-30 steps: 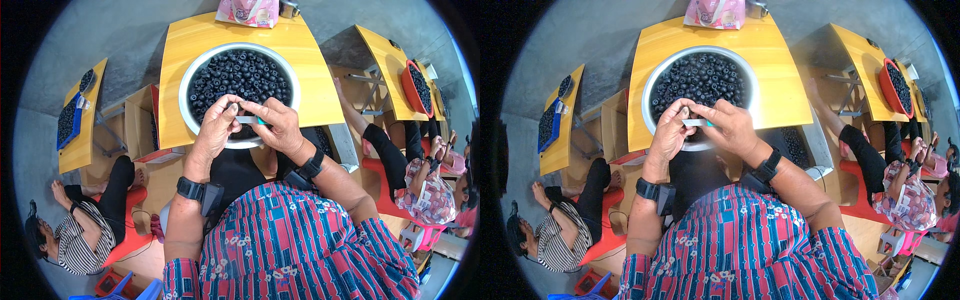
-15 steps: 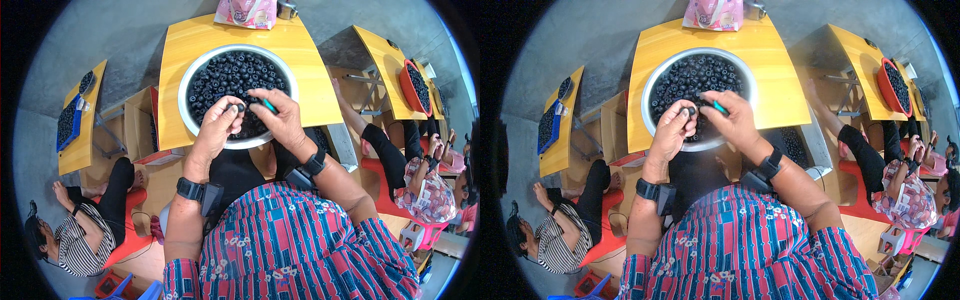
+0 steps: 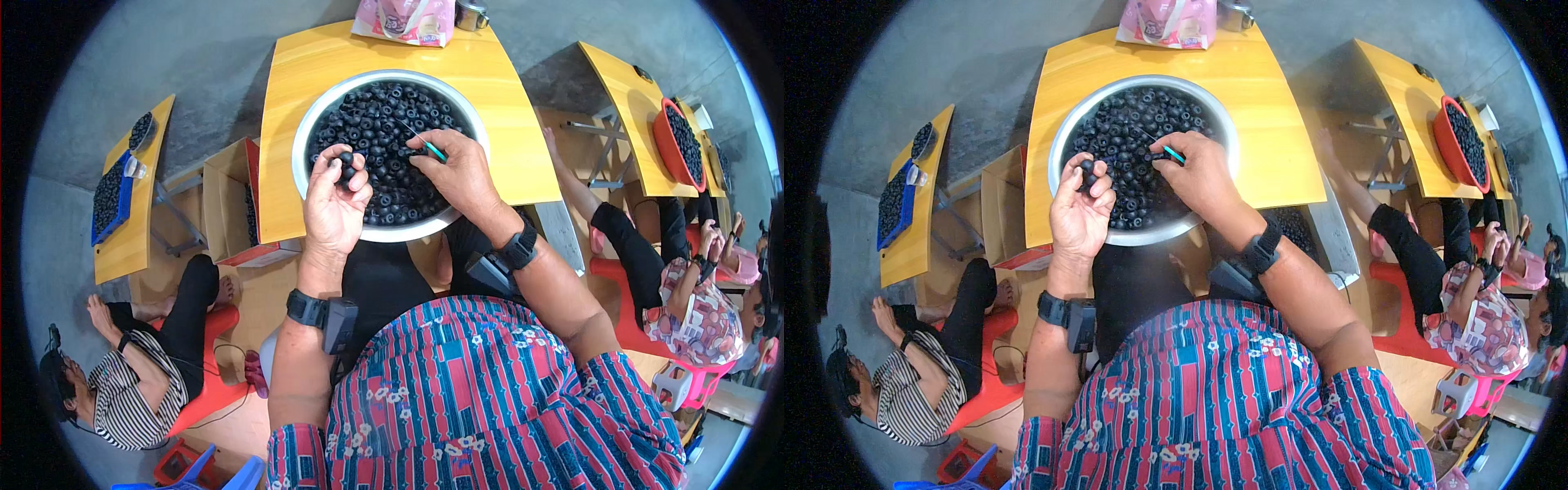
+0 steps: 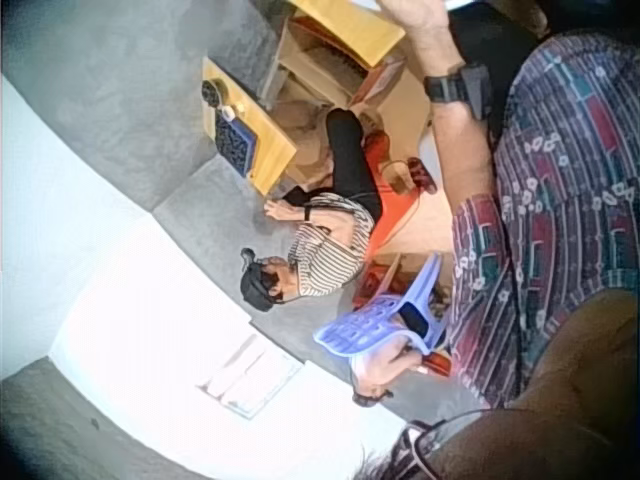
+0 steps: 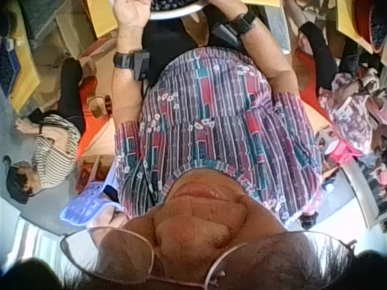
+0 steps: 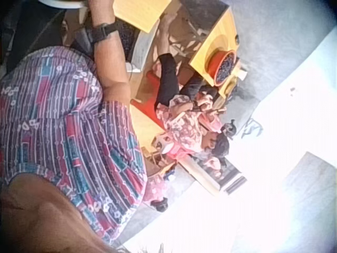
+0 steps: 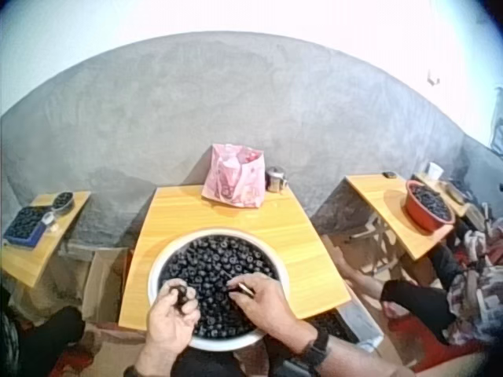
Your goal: Sorting dark berries or small round objects from a large bowl into boxes using a small tool.
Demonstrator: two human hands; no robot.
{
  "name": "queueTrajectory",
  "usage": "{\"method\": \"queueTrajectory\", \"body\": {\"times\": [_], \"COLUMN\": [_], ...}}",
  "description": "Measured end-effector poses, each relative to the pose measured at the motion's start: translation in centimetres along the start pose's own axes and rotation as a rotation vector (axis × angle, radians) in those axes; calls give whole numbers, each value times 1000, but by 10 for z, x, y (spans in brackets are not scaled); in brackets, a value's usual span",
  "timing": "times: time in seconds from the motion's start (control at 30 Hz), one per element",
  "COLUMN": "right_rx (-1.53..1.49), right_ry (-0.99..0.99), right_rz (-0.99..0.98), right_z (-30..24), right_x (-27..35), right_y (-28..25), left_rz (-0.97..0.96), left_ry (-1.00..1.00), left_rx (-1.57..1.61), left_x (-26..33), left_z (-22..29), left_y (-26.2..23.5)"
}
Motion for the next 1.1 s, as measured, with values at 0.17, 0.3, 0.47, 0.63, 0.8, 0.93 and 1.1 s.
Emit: {"method": "queueTrajectory", "body": {"times": [0.17, 0.3, 0.47, 0.63, 0.8, 0.93, 1.1], "right_rx": [216, 346, 366, 364, 374, 346, 203], "right_ry": [-60, -44, -75, -73, -51, -67, -141], "right_rz": [-17, -26, -12, -57, -79, -67, 73], "right_z": [-1, 6, 6, 4, 1, 3, 2], "right_x": [-12, -14, -13, -10, -10, -12, -15], "right_y": [10, 17, 19, 21, 22, 22, 10], "left_rz": [72, 125, 159, 114, 102, 117, 104], "left_ry": [-58, -82, -105, -115, -103, -97, -93], "left_rx": [-52, -99, -145, -172, -176, -187, -239], "left_x": [-2, -2, -2, -3, -3, -4, -4], "left_z": [-6, -9, -11, -12, -12, -13, -15], "left_y": [-3, -3, -5, -3, -1, -3, 3]}}
Point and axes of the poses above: each hand's wrist, its own x-axis away from the middle knuckle, its own y-axis out of the palm, z = x × y, the point moved 9 cm from there along -x, towards the middle knuckle, and after that the axes turned 5 degrees about z, right-handed, at the moved point
